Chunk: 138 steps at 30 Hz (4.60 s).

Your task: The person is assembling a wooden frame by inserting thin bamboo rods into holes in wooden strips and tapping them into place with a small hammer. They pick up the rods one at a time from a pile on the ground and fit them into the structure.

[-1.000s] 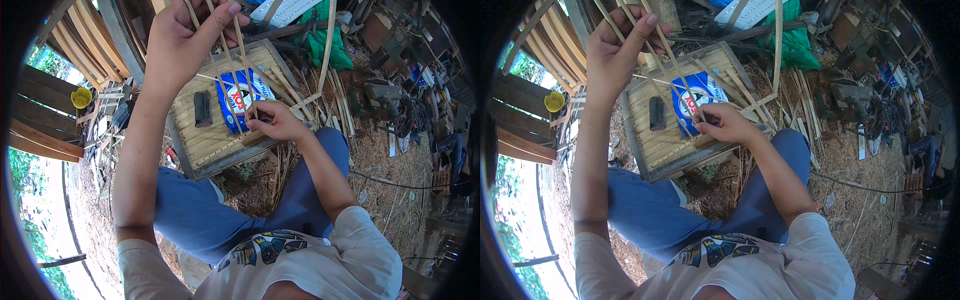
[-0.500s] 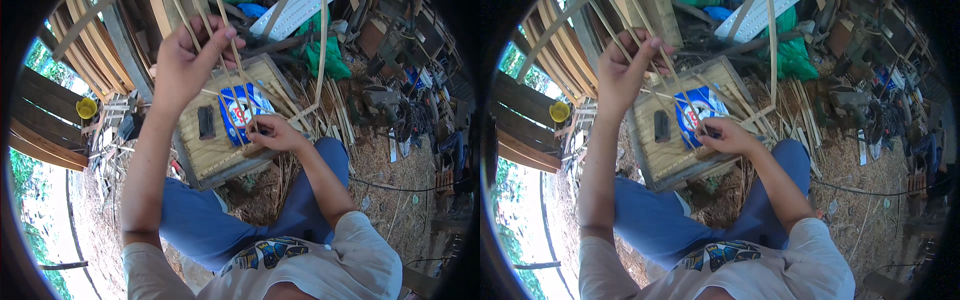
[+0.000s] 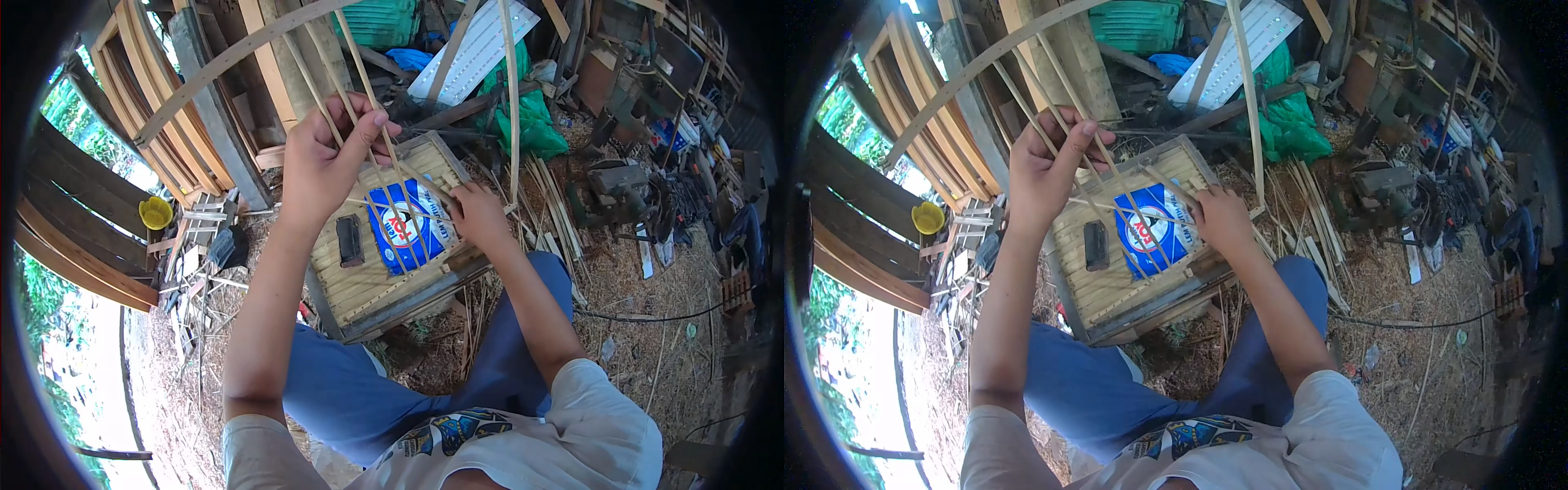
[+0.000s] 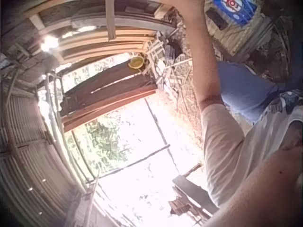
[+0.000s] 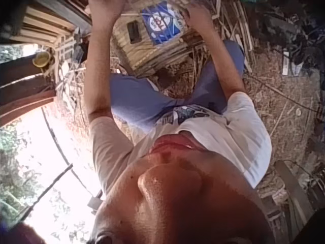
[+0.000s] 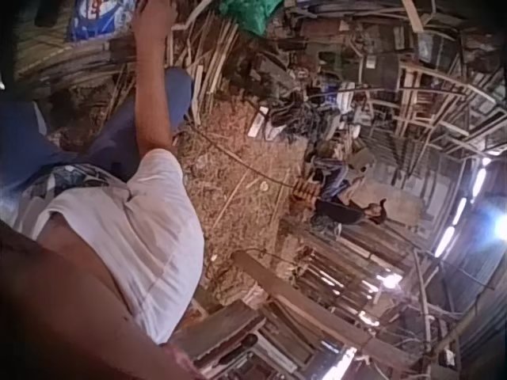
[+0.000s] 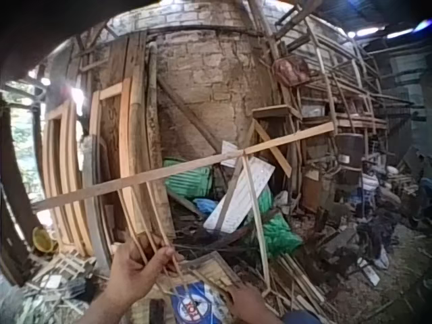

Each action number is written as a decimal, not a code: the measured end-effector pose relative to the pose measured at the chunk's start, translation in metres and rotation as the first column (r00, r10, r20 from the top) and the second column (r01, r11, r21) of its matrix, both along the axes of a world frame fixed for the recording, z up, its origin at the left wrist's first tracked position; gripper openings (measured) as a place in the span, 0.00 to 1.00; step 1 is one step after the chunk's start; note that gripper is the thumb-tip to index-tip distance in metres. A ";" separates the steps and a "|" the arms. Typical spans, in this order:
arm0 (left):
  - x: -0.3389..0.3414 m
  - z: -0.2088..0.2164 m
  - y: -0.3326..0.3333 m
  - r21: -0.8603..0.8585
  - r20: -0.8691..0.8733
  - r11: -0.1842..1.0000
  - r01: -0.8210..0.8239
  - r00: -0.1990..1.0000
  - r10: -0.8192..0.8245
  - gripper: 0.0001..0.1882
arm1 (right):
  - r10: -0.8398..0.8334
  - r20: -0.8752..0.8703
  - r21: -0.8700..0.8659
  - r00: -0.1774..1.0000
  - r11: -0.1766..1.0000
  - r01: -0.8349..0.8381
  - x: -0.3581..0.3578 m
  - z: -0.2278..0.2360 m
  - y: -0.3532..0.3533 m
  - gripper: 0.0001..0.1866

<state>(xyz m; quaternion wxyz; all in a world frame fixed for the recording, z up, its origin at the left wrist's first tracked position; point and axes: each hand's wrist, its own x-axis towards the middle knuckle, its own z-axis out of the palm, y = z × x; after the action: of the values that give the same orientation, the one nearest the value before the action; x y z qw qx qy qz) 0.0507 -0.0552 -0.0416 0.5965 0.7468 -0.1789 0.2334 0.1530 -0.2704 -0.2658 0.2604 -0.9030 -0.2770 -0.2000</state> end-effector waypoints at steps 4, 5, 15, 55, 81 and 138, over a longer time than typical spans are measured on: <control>-0.001 0.001 0.000 0.047 -0.004 0.999 0.000 1.000 0.001 0.11 | -0.036 -0.078 -0.200 0.996 0.980 0.020 -0.005 0.017 0.007 0.13; -0.001 0.001 -0.002 0.044 -0.013 0.999 -0.005 1.000 0.006 0.11 | -0.064 -0.050 -0.280 0.997 0.959 0.048 -0.004 0.018 0.008 0.15; -0.015 0.000 -0.004 0.042 0.024 0.999 0.017 1.000 -0.018 0.11 | -0.070 -0.129 -0.231 0.989 0.972 0.039 0.007 0.065 0.023 0.19; -0.031 0.009 -0.014 0.111 0.026 0.994 -0.004 1.000 0.001 0.10 | 0.438 0.080 0.159 0.895 0.881 -0.445 -0.137 0.401 -0.088 0.22; -0.035 0.007 -0.016 0.168 0.049 0.985 -0.031 0.999 0.023 0.08 | 0.456 0.011 0.229 0.890 0.865 -0.446 -0.136 0.390 -0.090 0.22; -0.042 0.007 -0.007 0.229 0.032 0.970 -0.081 0.997 0.075 0.09 | 0.729 -0.222 0.799 0.647 0.516 -0.308 -0.047 0.068 0.033 0.12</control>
<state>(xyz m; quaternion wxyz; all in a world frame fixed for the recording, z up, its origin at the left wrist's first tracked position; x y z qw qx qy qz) 0.0089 -0.0622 -0.0343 0.4940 0.8147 -0.1821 0.2430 0.1058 -0.2369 -0.1978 0.6965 -0.6151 -0.3641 0.0634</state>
